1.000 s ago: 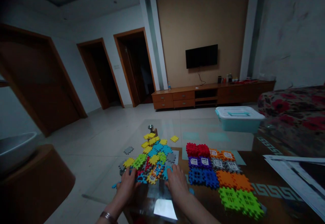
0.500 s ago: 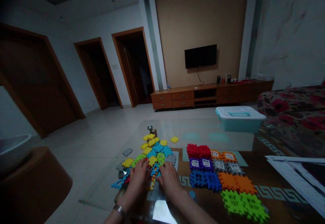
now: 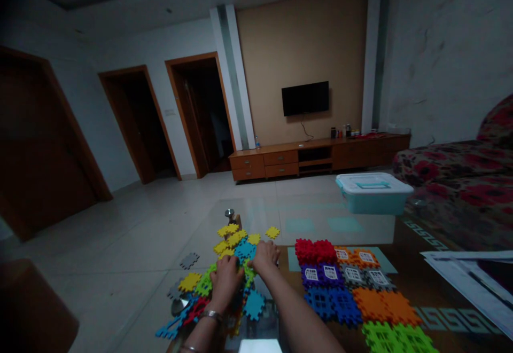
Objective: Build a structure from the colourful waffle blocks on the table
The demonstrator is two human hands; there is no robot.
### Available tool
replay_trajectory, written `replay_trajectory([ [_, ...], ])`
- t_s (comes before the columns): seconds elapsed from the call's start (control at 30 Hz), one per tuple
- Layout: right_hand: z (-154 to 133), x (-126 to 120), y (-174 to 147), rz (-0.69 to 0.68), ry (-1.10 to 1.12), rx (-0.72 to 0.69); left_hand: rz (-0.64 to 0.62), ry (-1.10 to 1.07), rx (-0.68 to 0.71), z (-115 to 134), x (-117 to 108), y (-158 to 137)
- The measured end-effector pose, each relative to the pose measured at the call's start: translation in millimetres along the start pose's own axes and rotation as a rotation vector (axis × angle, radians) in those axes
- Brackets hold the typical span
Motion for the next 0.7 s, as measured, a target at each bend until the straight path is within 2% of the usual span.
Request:
replay_trajectory([
  [0.07,1,1,2,-0.012,0.003,0.037,0.014,0.015,-0.005,-8,0,1],
  [0.2,-7,-8,2,-0.021,0.059,-0.042,0.083,0.03,0.006,-27,-8,4],
  [0.37,3,-42,-20,-0.018,0.097,-0.138,0.109,0.063,0.07,-26,-10,13],
  [0.47,28,-74,-58,-0.034,0.109,-0.211,0.034,0.029,0.077,-22,0,25],
  [0.57,62,-101,-109,-0.094,0.112,-0.252,-0.027,-0.03,0.117,-19,9,36],
  [0.7,111,-112,-168,-0.195,0.108,-0.172,-0.013,-0.068,0.134,-21,9,43],
])
Point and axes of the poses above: each hand's wrist, its own y-axis towards the middle knuckle, its own x-axis out of the palm, z = x × y, the point moved 8 cm from there along y, towards the middle knuckle, and after that the axes turned 6 degrees about -x, right-handed, at the moved point
